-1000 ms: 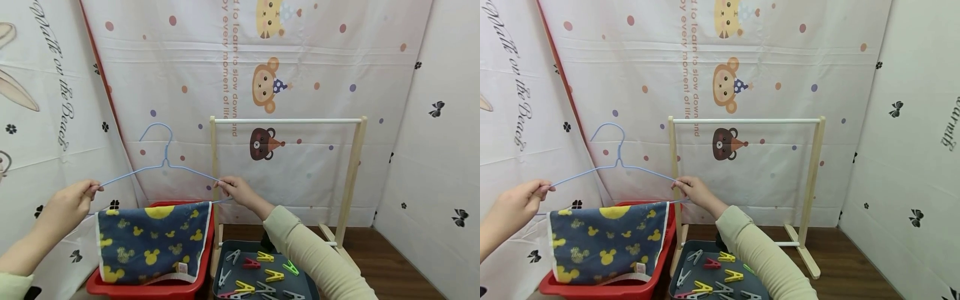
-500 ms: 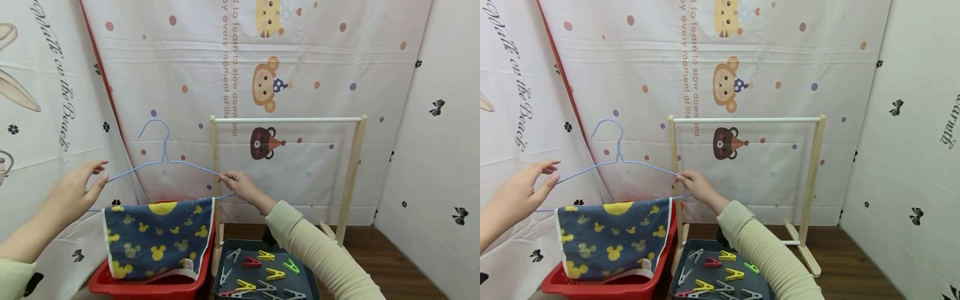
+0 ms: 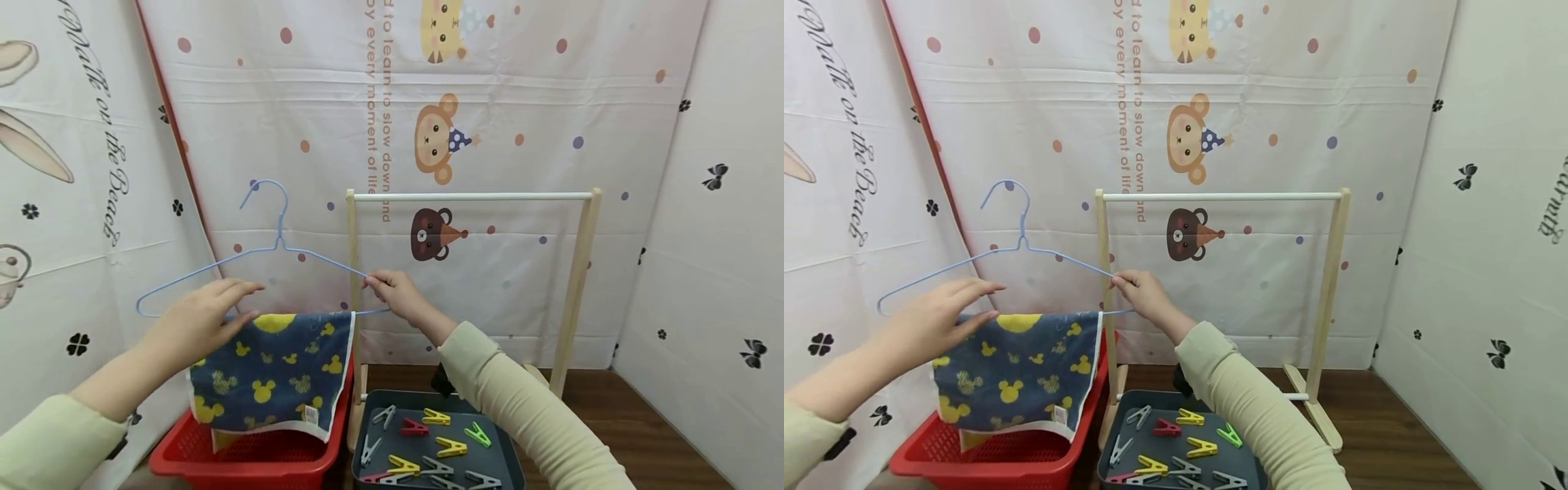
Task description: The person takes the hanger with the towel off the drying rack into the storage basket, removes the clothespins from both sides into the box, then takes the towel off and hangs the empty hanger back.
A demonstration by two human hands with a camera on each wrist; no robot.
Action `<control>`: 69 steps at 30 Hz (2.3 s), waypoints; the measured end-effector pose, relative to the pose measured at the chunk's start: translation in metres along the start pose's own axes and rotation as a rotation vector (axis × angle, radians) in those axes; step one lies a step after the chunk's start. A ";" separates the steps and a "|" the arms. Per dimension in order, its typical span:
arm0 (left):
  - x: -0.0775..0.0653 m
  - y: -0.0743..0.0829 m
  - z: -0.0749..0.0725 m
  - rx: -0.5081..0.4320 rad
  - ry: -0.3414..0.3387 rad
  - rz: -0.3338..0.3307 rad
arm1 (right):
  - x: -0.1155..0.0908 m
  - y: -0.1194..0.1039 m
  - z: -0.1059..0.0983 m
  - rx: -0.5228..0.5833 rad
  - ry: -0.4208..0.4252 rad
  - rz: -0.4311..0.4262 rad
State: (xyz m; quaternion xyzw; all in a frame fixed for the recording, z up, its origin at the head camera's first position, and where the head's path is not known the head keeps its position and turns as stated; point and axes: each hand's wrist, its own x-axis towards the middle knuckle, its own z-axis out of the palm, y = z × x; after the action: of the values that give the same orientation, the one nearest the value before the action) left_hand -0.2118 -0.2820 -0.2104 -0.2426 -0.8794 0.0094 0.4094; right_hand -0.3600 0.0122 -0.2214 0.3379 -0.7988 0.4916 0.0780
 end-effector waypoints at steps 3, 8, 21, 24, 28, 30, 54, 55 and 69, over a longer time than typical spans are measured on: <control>0.006 0.004 0.008 0.021 -0.126 -0.066 | 0.001 -0.002 -0.002 0.006 0.007 0.003; 0.013 0.006 0.021 0.085 -0.183 -0.064 | 0.002 -0.003 -0.004 0.014 0.009 -0.002; 0.022 0.005 0.034 0.087 -0.223 -0.083 | -0.002 -0.002 -0.001 0.033 0.000 0.007; 0.023 0.004 0.037 0.072 -0.221 -0.071 | -0.007 0.004 0.002 0.039 0.002 0.019; 0.027 0.003 0.034 0.044 -0.179 -0.054 | -0.015 0.011 0.006 0.064 0.019 0.042; 0.029 0.002 0.031 0.037 -0.136 -0.040 | -0.018 0.015 0.008 0.078 0.032 0.045; 0.065 0.005 -0.013 -0.051 0.016 -0.020 | -0.036 0.046 0.021 0.018 0.037 0.042; 0.067 0.005 -0.015 -0.052 0.025 -0.018 | -0.037 0.048 0.021 0.017 0.036 0.039; 0.081 0.000 -0.036 -0.071 0.145 0.000 | -0.050 0.068 0.035 -0.025 -0.016 0.044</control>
State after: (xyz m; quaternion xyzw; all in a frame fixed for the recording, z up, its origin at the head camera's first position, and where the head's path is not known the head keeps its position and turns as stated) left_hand -0.2300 -0.2531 -0.1283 -0.2572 -0.8472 -0.0396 0.4632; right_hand -0.3566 0.0256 -0.3117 0.3233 -0.8126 0.4805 0.0650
